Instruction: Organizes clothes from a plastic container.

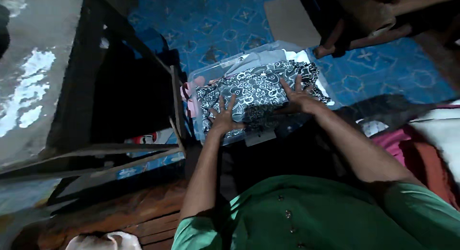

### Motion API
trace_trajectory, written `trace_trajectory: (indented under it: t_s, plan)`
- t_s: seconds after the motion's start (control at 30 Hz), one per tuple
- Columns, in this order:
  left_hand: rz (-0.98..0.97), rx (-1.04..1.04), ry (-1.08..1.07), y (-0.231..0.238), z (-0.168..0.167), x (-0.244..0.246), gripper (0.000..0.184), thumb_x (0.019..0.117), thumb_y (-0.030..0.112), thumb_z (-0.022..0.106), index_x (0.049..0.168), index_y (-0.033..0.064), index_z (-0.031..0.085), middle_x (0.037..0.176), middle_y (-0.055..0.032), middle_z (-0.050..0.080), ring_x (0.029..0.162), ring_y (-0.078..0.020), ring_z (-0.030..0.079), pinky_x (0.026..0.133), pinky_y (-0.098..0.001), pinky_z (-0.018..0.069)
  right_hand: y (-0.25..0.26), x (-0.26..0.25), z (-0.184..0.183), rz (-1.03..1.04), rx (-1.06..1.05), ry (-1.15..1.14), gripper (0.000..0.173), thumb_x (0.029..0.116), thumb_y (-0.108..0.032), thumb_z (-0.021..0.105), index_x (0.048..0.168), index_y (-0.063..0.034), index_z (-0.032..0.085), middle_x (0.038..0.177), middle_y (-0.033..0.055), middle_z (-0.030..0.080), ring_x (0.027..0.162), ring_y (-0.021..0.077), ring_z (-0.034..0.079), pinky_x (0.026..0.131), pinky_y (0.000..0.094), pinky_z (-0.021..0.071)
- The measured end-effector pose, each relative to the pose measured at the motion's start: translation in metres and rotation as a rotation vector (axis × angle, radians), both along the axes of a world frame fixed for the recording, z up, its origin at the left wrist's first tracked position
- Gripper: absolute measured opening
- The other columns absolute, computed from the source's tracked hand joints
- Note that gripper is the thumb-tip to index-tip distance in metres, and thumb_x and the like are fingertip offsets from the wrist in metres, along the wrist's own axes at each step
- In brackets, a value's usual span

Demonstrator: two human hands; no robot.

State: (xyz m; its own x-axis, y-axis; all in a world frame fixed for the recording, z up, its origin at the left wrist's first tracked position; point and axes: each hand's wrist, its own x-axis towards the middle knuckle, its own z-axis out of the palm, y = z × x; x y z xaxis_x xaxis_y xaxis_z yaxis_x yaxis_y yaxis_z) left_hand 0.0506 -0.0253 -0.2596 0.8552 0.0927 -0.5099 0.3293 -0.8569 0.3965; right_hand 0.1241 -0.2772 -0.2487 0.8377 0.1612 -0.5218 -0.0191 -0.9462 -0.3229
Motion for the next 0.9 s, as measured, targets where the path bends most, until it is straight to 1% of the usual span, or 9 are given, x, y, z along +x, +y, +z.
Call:
trace_trajectory:
  t_s: [0.13, 0.2, 0.3, 0.4, 0.47, 0.57, 0.7, 0.8, 0.9]
  plan:
    - [0.011, -0.095, -0.048, 0.009, -0.016, 0.000, 0.127, 0.0747, 0.028, 0.093, 0.166, 0.0328, 0.006, 0.171, -0.0157, -0.016, 0.149, -0.0631, -0.004, 0.100, -0.0909, 0.0113, 0.002, 0.009, -0.016, -0.009, -0.015, 0.011, 0.131, 0.0699, -0.056, 0.091, 0.165, -0.0424, 0.001, 0.168, 0.0212, -0.023, 0.146, 0.0689, 0.001, 0.093, 0.0897, 0.0279]
    - [0.012, -0.199, -0.108, 0.024, -0.026, -0.002, 0.126, 0.0741, 0.029, 0.093, 0.167, 0.0293, 0.008, 0.171, -0.0183, -0.011, 0.151, -0.0597, -0.003, 0.107, -0.0870, 0.0078, 0.004, 0.007, -0.015, -0.012, 0.023, 0.012, 0.131, 0.0708, -0.056, 0.090, 0.165, -0.0429, 0.000, 0.168, 0.0211, -0.024, 0.146, 0.0682, -0.002, 0.096, 0.0905, 0.0234]
    - [0.045, -0.389, -0.442, 0.032, -0.040, -0.010, 0.108, 0.0832, 0.039, 0.080, 0.164, 0.0057, 0.017, 0.168, -0.0247, 0.018, 0.155, -0.0379, 0.022, 0.124, -0.0531, 0.0245, -0.008, -0.009, -0.012, -0.030, 0.148, -0.050, 0.124, 0.0742, -0.058, 0.086, 0.165, -0.0416, 0.003, 0.168, 0.0220, -0.023, 0.146, 0.0676, -0.006, 0.099, 0.0908, 0.0164]
    - [0.352, -0.485, -0.675, 0.027, -0.034, -0.020, 0.089, 0.0956, 0.021, 0.070, 0.159, -0.0085, 0.015, 0.157, -0.0343, 0.032, 0.144, -0.0345, 0.041, 0.119, -0.0390, 0.0360, -0.014, -0.016, -0.024, -0.040, 0.225, -0.154, 0.109, 0.0798, -0.059, 0.081, 0.166, -0.0361, 0.018, 0.171, 0.0203, -0.011, 0.147, 0.0666, -0.002, 0.099, 0.0919, 0.0142]
    - [0.466, -0.445, -0.653, 0.026, -0.030, -0.021, 0.081, 0.0994, 0.017, 0.066, 0.158, -0.0087, 0.016, 0.150, -0.0349, 0.039, 0.132, -0.0316, 0.048, 0.110, -0.0370, 0.0422, -0.021, -0.020, -0.025, 0.024, 0.252, -0.148, 0.089, 0.0928, -0.058, 0.068, 0.165, -0.0299, 0.024, 0.172, 0.0207, -0.006, 0.149, 0.0650, -0.001, 0.102, 0.0906, 0.0119]
    - [0.389, -0.360, -0.625, 0.030, -0.041, -0.019, 0.078, 0.0983, 0.017, 0.065, 0.157, -0.0096, 0.021, 0.149, -0.0363, 0.040, 0.130, -0.0355, 0.052, 0.108, -0.0422, 0.0454, -0.038, -0.049, -0.005, 0.040, 0.339, -0.149, 0.065, 0.1051, -0.044, 0.055, 0.162, -0.0208, 0.034, 0.171, 0.0224, 0.010, 0.153, 0.0564, 0.006, 0.112, 0.0834, 0.0072]
    - [0.321, -0.300, -0.650, 0.034, -0.052, -0.018, 0.072, 0.0971, 0.016, 0.065, 0.153, -0.0111, 0.029, 0.145, -0.0371, 0.044, 0.127, -0.0388, 0.054, 0.107, -0.0461, 0.0462, -0.080, -0.106, 0.029, -0.084, 0.295, -0.352, 0.050, 0.1047, -0.023, 0.059, 0.152, -0.0089, 0.050, 0.160, 0.0259, 0.038, 0.149, 0.0448, 0.033, 0.117, 0.0698, 0.0224]
    - [0.356, -0.303, -0.637, 0.030, -0.042, -0.021, 0.067, 0.0981, 0.017, 0.063, 0.152, -0.0106, 0.033, 0.143, -0.0352, 0.048, 0.124, -0.0374, 0.057, 0.105, -0.0462, 0.0479, -0.131, -0.147, 0.048, -0.285, 0.093, -0.625, 0.052, 0.0988, -0.022, 0.068, 0.146, -0.0056, 0.055, 0.154, 0.0262, 0.045, 0.143, 0.0464, 0.041, 0.114, 0.0694, 0.0304]
    - [0.400, -0.311, -0.664, 0.025, -0.034, -0.021, 0.062, 0.0971, 0.012, 0.061, 0.149, -0.0127, 0.036, 0.140, -0.0342, 0.051, 0.125, -0.0348, 0.056, 0.107, -0.0421, 0.0462, -0.186, -0.182, 0.059, -0.524, -0.115, -0.633, 0.074, 0.0917, -0.030, 0.076, 0.150, 0.0033, 0.046, 0.156, 0.0350, 0.036, 0.143, 0.0569, 0.035, 0.108, 0.0759, 0.0306]
